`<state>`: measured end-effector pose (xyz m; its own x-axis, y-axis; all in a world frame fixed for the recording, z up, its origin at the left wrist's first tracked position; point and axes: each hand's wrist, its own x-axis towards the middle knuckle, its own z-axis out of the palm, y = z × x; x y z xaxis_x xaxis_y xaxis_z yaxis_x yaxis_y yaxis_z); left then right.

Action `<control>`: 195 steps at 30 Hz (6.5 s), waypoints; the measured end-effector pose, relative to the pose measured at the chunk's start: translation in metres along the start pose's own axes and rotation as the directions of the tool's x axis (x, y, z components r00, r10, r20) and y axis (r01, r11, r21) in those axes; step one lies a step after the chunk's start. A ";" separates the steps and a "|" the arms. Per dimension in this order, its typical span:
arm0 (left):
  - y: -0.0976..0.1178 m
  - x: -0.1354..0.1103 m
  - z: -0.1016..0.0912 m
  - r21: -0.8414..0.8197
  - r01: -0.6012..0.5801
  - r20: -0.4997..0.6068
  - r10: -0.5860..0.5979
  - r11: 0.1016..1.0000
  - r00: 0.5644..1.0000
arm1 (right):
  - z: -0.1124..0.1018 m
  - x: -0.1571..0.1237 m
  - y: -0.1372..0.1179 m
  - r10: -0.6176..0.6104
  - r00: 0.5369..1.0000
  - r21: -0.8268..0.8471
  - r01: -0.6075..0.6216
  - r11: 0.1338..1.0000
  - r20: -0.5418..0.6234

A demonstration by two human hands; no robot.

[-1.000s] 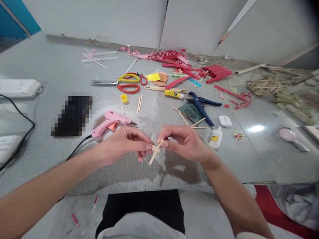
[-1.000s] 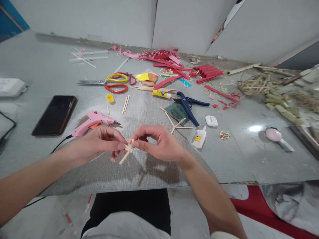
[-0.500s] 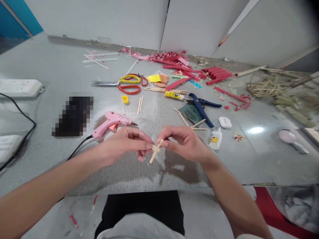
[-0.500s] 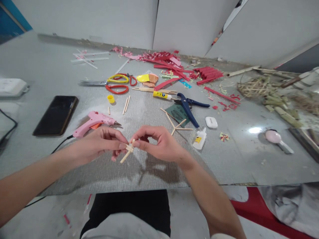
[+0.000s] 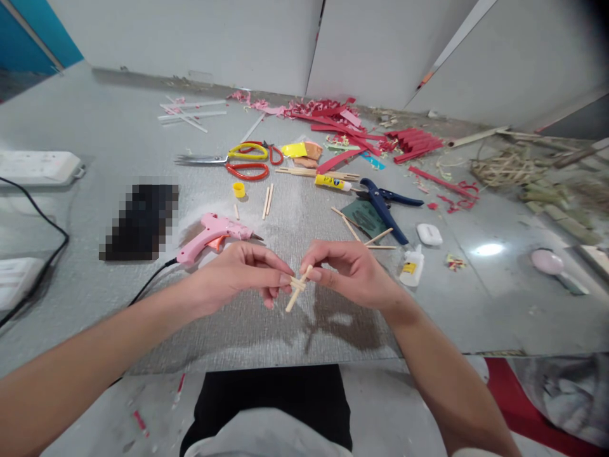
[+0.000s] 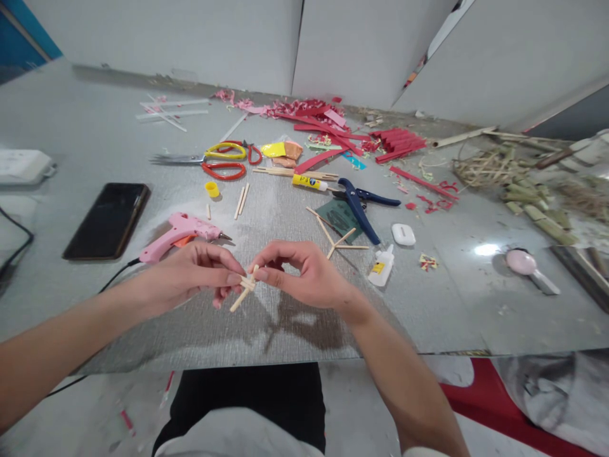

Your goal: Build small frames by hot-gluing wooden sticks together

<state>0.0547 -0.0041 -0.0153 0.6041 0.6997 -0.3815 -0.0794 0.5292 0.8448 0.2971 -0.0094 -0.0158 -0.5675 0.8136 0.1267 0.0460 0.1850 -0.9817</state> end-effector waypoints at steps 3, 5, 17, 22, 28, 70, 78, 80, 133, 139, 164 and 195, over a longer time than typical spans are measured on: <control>-0.001 0.000 -0.001 0.002 -0.001 0.009 0.001 1.000 1.000 | 0.000 0.000 0.000 0.007 1.000 0.006 -0.007 1.000 0.001; -0.002 0.000 -0.002 0.003 0.000 0.009 0.000 1.000 1.000 | 0.000 0.000 0.000 0.013 1.000 0.004 -0.013 1.000 0.002; -0.001 0.000 -0.001 0.002 -0.004 0.007 0.004 1.000 1.000 | 0.000 -0.001 -0.001 0.028 1.000 0.023 -0.028 0.999 0.005; -0.001 -0.001 0.000 -0.006 -0.010 0.005 0.010 1.000 1.000 | 0.000 -0.001 0.000 0.024 1.000 0.028 -0.024 0.999 0.001; -0.001 -0.001 0.001 -0.007 -0.019 -0.001 0.019 1.000 1.000 | 0.000 -0.001 0.001 0.008 1.000 0.018 -0.008 1.000 -0.002; -0.023 0.002 0.019 0.214 -0.287 -0.363 0.349 0.934 0.864 | 0.033 0.013 0.027 0.141 0.955 0.090 -0.122 0.989 -0.261; -0.027 0.003 0.020 0.243 -0.314 -0.303 0.379 0.918 0.875 | 0.031 0.012 0.024 0.104 0.945 0.084 -0.082 0.993 -0.310; -0.027 0.003 0.019 0.266 -0.314 -0.287 0.386 0.911 0.877 | 0.030 0.012 0.022 0.110 0.947 0.077 -0.091 0.993 -0.302; -0.017 -0.002 0.021 0.350 -0.323 -0.251 0.420 0.879 0.872 | 0.023 0.002 0.025 -0.538 0.804 -0.623 0.290 0.726 -0.254; -0.019 -0.001 0.021 0.352 -0.356 -0.240 0.451 0.865 0.859 | 0.023 0.002 0.028 -0.539 0.805 -0.616 0.298 0.729 -0.247; -0.019 0.002 0.005 0.862 -0.395 -0.060 0.836 0.319 0.545 | 0.031 0.009 0.008 0.295 0.910 0.305 -0.205 0.930 -0.290; -0.014 -0.003 0.000 0.940 -0.316 0.248 0.895 -0.130 0.370 | 0.032 0.008 0.000 0.347 0.917 0.329 -0.272 0.904 -0.197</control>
<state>0.0539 -0.0140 -0.0257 0.3495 0.6136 0.7081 0.5646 -0.7410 0.3636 0.2662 -0.0209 -0.0191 -0.3423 0.9188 -0.1965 -0.0744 -0.2350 -0.9691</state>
